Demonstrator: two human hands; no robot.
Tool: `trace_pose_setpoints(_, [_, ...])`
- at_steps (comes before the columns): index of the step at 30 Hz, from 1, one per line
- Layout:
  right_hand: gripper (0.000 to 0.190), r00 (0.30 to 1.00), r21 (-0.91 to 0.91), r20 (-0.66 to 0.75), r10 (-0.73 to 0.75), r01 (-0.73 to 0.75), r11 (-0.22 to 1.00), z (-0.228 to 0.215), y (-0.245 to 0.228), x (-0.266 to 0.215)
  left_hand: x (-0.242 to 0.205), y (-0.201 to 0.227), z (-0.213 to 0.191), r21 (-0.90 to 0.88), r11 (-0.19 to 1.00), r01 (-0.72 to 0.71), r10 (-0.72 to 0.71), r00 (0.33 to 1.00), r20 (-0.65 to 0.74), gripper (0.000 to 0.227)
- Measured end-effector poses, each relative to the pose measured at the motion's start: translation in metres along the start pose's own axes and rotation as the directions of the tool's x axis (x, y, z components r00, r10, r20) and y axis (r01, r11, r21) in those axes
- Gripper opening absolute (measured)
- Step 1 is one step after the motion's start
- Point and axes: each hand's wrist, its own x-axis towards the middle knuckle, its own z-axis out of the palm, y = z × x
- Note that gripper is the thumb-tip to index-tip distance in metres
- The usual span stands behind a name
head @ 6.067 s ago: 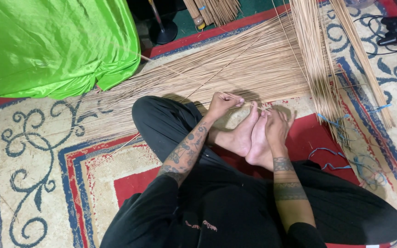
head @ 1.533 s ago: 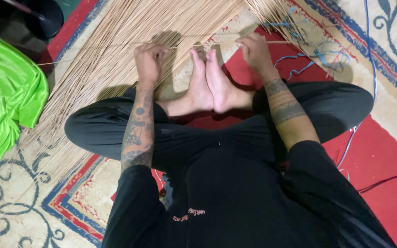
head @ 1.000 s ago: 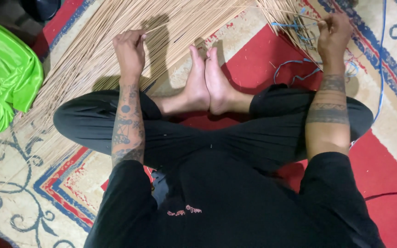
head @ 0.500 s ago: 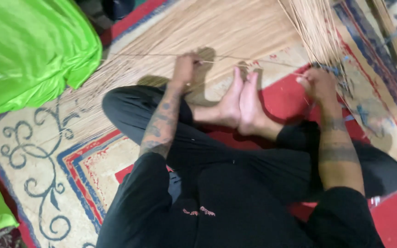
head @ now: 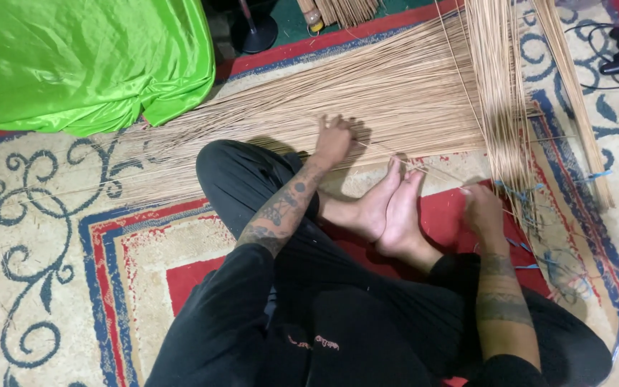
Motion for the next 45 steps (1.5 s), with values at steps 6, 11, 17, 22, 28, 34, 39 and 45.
trace_pose_setpoints(6, [0.018, 0.993, 0.157, -0.102, -0.057, 0.072, 0.985, -0.037, -0.039, 0.000, -0.011, -0.002, -0.027, -0.337, 0.941, -0.032, 0.049, 0.998, 0.042, 0.009])
trace_pose_setpoints(11, [0.021, 0.985, 0.167, -0.127, -0.115, 0.136, 0.976, -0.048, -0.116, 0.009, -0.028, 0.054, -0.031, -0.538, 0.837, -0.101, 0.195, 0.973, 0.121, 0.012])
trace_pose_setpoints(17, [0.014, 0.976, 0.104, -0.203, -0.077, 0.100, 0.990, -0.008, -0.048, -0.006, -0.013, 0.005, -0.044, -0.348, 0.936, 0.049, -0.053, 0.999, -0.002, 0.012])
trace_pose_setpoints(22, [0.025, 0.989, 0.191, -0.140, 0.042, -0.015, 0.982, -0.048, -0.057, -0.005, 0.009, -0.035, -0.001, -0.724, 0.650, 0.230, -0.327, 0.945, 0.008, 0.011])
trace_pose_setpoints(28, [0.018, 0.979, 0.360, -0.202, -0.014, 0.087, 0.929, -0.076, -0.102, 0.002, 0.017, -0.030, 0.039, -0.980, -0.094, 0.176, -0.239, 0.951, 0.193, 0.025])
trace_pose_setpoints(34, [0.015, 0.975, 0.354, -0.217, -0.042, 0.119, 0.928, -0.065, -0.112, 0.005, 0.022, -0.032, 0.050, -0.890, -0.385, 0.244, -0.127, 0.941, 0.313, 0.023])
trace_pose_setpoints(39, [0.014, 0.988, 0.422, -0.158, -0.001, 0.068, 0.904, -0.066, -0.112, 0.006, 0.041, -0.083, 0.073, -0.810, -0.586, 0.020, -0.431, 0.839, 0.332, 0.023])
trace_pose_setpoints(45, [0.014, 0.994, 0.430, -0.106, 0.031, 0.018, 0.903, -0.061, -0.104, 0.004, 0.039, -0.093, 0.077, -0.810, -0.585, -0.040, -0.434, 0.859, 0.271, 0.035])
